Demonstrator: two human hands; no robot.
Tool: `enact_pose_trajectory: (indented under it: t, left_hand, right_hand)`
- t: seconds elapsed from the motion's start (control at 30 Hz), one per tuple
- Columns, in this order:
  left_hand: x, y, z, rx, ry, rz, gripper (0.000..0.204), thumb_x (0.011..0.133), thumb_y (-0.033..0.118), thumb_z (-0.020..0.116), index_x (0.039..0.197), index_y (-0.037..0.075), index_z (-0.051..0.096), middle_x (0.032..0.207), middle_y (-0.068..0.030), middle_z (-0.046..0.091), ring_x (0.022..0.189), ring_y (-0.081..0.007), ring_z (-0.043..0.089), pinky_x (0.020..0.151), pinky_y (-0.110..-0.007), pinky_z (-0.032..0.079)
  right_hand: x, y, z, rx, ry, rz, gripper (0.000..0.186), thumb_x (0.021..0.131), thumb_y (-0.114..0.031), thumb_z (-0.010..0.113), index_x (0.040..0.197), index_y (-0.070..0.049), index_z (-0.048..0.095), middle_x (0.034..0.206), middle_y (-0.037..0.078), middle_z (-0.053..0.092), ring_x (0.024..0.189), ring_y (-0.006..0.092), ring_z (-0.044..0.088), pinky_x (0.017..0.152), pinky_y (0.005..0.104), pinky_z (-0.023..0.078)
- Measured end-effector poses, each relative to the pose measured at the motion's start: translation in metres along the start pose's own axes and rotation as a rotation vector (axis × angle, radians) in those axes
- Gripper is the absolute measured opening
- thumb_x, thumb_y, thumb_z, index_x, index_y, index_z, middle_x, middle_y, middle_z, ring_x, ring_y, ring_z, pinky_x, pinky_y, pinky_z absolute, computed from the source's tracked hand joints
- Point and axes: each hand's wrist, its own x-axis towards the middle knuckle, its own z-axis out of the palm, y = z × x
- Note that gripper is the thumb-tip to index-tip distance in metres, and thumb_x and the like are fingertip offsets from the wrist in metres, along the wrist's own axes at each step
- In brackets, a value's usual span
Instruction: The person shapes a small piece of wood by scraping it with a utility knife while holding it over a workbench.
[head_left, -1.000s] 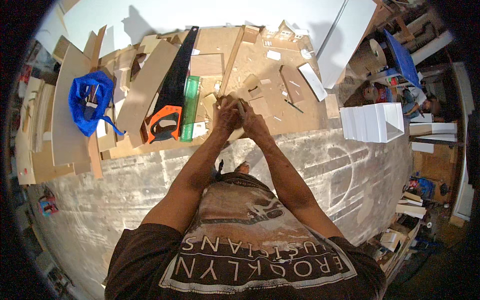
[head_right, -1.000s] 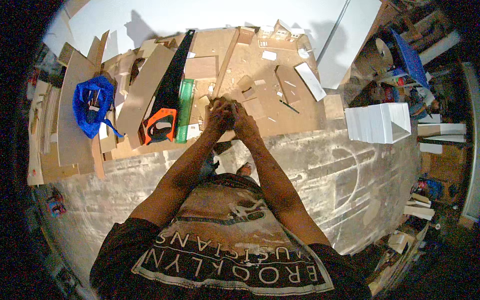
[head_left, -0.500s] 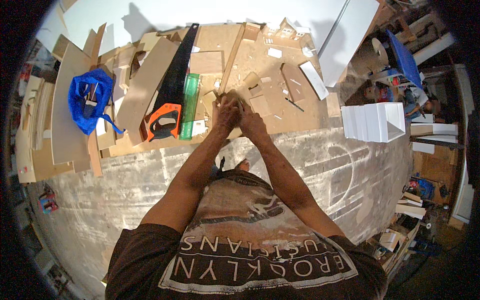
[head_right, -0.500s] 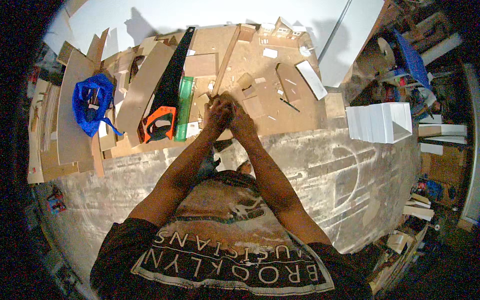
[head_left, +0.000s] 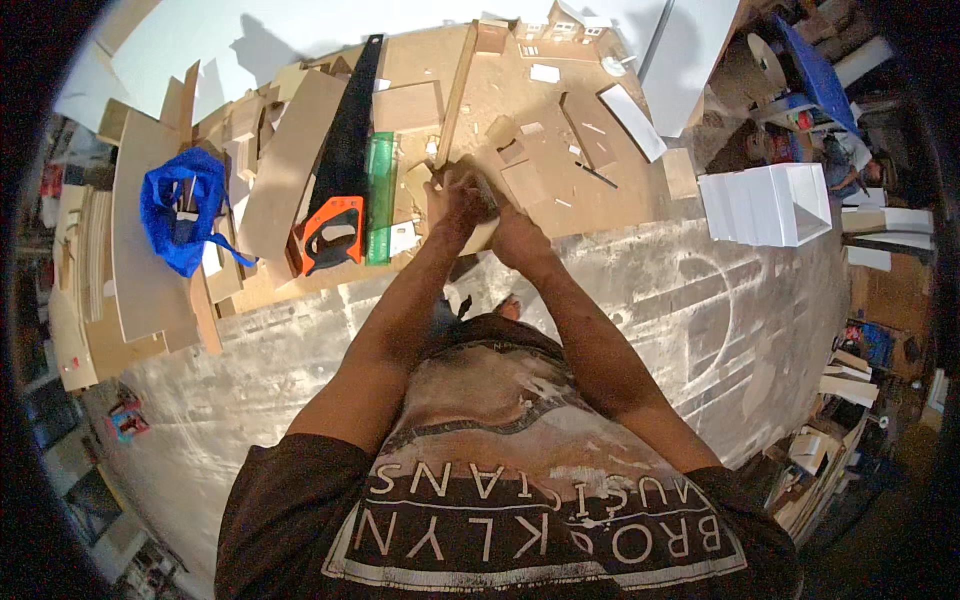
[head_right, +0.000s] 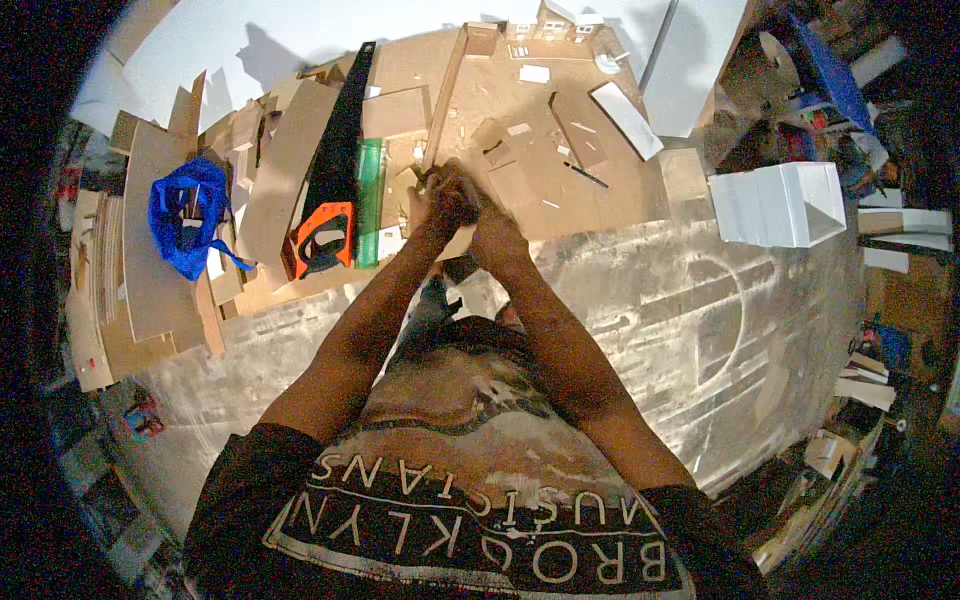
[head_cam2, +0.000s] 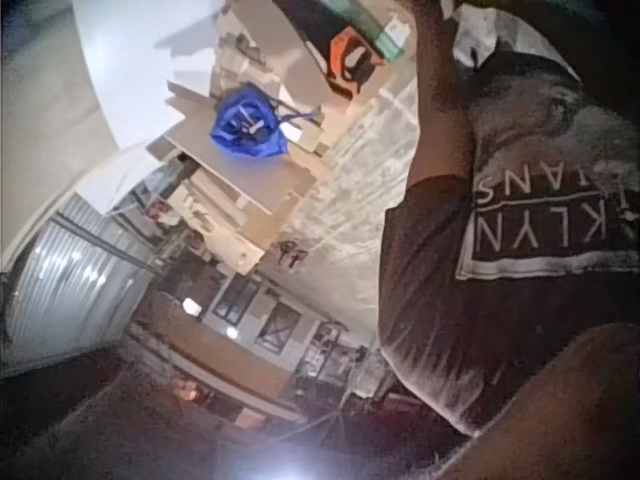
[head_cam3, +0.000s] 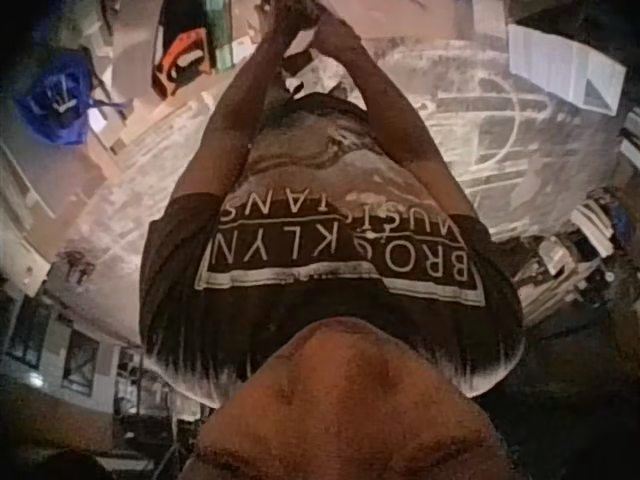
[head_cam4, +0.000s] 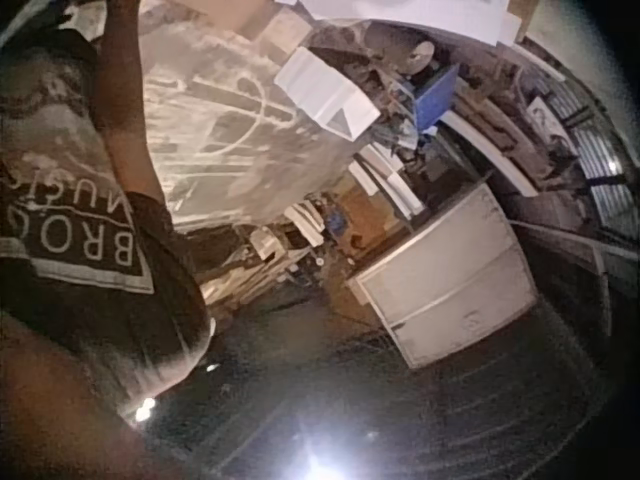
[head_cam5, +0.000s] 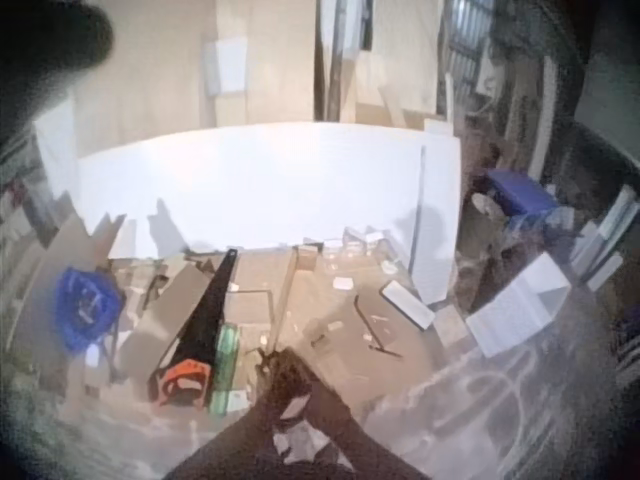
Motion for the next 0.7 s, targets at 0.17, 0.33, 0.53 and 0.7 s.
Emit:
enact_pose_trajectory:
  t: [0.17,0.33,0.53,0.7]
  left_hand:
    - [-0.005,0.000,-0.004,-0.049,0.094,0.013,0.028,0.089,0.038,0.060,0.113,0.027,0.067,0.131,0.0056,0.051,0.128,-0.0219,0.039,0.097,-0.059,0.034]
    - [-0.003,-0.008,-0.005,-0.113,0.079,0.021,0.024,0.087,0.034,0.063,0.109,0.025,0.069,0.130,0.0066,0.052,0.126,-0.0209,0.042,0.096,-0.060,0.034]
    - [-0.004,0.001,-0.018,-0.239,0.118,0.117,0.024,0.085,0.035,0.064,0.107,0.027,0.068,0.125,0.0066,0.054,0.122,-0.0214,0.044,0.095,-0.059,0.035]
    - [-0.006,-0.005,-0.001,-0.167,0.255,0.024,0.030,0.084,0.042,0.063,0.108,0.026,0.068,0.123,0.0059,0.054,0.118,-0.0217,0.046,0.091,-0.057,0.036]
  right_hand:
    - [-0.017,0.016,0.009,0.003,0.001,-0.008,0.040,0.093,-0.014,0.043,0.127,0.006,0.042,0.102,0.038,0.062,0.097,0.0498,0.064,0.085,0.0562,0.052]
    - [-0.032,0.016,0.005,0.125,0.096,-0.153,0.031,0.094,-0.015,0.040,0.113,0.010,0.045,0.094,0.038,0.062,0.087,0.0537,0.063,0.077,0.0594,0.051]
    - [0.015,0.054,0.008,0.038,0.170,-0.244,0.037,0.096,-0.022,0.042,0.121,0.006,0.045,0.092,0.037,0.063,0.089,0.0502,0.065,0.076,0.0561,0.053]
    - [0.026,0.005,-0.002,-0.090,0.239,-0.412,0.043,0.091,-0.017,0.051,0.126,0.006,0.043,0.103,0.034,0.062,0.088,0.0467,0.066,0.075,0.0527,0.054]
